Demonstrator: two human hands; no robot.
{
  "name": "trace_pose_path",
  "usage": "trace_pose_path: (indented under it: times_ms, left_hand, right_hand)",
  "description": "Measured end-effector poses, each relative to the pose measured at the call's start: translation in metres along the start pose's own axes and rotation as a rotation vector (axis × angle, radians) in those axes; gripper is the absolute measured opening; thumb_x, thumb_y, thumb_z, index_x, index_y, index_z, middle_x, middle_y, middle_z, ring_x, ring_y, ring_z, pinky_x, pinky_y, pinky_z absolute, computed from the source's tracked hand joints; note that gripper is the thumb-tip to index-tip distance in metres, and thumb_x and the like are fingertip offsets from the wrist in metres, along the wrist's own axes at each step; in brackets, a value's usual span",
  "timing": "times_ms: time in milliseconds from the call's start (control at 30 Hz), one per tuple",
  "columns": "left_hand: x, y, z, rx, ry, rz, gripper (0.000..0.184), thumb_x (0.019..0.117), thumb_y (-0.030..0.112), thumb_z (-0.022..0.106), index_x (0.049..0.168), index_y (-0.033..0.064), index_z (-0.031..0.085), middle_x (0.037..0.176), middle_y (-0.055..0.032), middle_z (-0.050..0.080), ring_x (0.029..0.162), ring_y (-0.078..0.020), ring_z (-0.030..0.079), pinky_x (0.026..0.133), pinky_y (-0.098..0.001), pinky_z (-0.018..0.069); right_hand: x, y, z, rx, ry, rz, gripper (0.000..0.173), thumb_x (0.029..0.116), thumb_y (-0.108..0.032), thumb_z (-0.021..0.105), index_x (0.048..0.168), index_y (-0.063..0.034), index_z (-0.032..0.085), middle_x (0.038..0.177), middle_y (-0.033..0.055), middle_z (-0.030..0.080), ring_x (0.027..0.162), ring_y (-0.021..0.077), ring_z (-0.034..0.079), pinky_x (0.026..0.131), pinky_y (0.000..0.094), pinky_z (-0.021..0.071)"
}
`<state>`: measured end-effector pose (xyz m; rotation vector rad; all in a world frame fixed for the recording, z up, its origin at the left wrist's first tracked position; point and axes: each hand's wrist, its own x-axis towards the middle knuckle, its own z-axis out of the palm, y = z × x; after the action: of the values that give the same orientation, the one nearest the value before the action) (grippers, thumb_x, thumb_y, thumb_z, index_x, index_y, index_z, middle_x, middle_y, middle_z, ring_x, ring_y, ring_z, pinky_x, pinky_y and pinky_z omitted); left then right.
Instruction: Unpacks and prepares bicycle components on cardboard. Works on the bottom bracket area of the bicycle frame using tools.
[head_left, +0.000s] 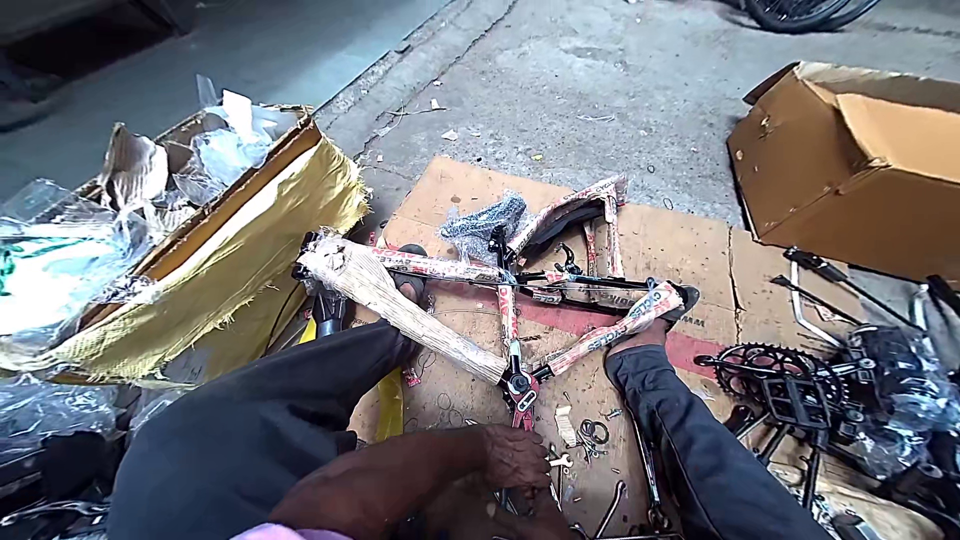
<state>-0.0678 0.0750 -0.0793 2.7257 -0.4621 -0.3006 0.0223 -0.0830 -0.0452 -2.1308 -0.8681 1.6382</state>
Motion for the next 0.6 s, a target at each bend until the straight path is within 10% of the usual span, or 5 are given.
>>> trace_pose_path:
  times_ms: [133, 267, 433, 600]
  left_hand:
    - [0.068, 0.0, -0.006, -0.12, 0.185, -0.453, 0.066, 0.0687, 0.02, 0.087, 0.127, 0.004, 0.06, 0.121, -0.0177, 0.065, 0.115, -0.037, 0.061, 0.1, -0.054, 0.0468]
    - [0.112, -0.012, -0.024, -0.264, 0.221, -0.789, 0.057, 0.0789, 0.013, 0.074, 0.132, 0.0037, 0.058, 0.125, -0.0176, 0.064, 0.12, -0.0355, 0.059, 0.105, -0.0521, 0.0429]
    - [0.035, 0.005, -0.001, -0.096, 0.157, -0.256, 0.024, 0.0897, 0.011, 0.07, 0.112, 0.0028, 0.067, 0.105, -0.017, 0.069, 0.105, -0.0362, 0.065, 0.098, -0.0523, 0.0481]
    - [-0.035, -0.004, -0.016, -0.018, 0.0, 0.154, 0.022, 0.0931, 0.003, 0.062, 0.114, 0.0014, 0.069, 0.106, -0.0165, 0.069, 0.106, -0.033, 0.064, 0.097, -0.0462, 0.046]
  right_hand:
    - [0.044, 0.014, -0.114, -0.471, -0.077, -0.099, 0.118, 0.0602, -0.061, 0.092, 0.153, -0.009, 0.04, 0.127, 0.0184, 0.067, 0.118, 0.0328, 0.064, 0.102, 0.0557, 0.0507]
    - [0.083, -0.013, -0.172, -0.929, -0.126, -0.116, 0.11, 0.0576, -0.054, 0.092, 0.147, -0.0153, 0.041, 0.118, 0.0159, 0.068, 0.11, 0.0352, 0.066, 0.094, 0.0594, 0.0516]
    - [0.013, 0.012, -0.051, -0.269, 0.066, -0.126, 0.089, 0.0675, -0.044, 0.092, 0.135, 0.0022, 0.057, 0.116, 0.0207, 0.07, 0.109, 0.0343, 0.067, 0.096, 0.0556, 0.0534]
    - [-0.012, -0.025, 0.048, 0.273, 0.047, -0.038, 0.093, 0.0754, -0.034, 0.092, 0.142, 0.0092, 0.043, 0.126, 0.0261, 0.06, 0.115, 0.0331, 0.06, 0.101, 0.0499, 0.0497]
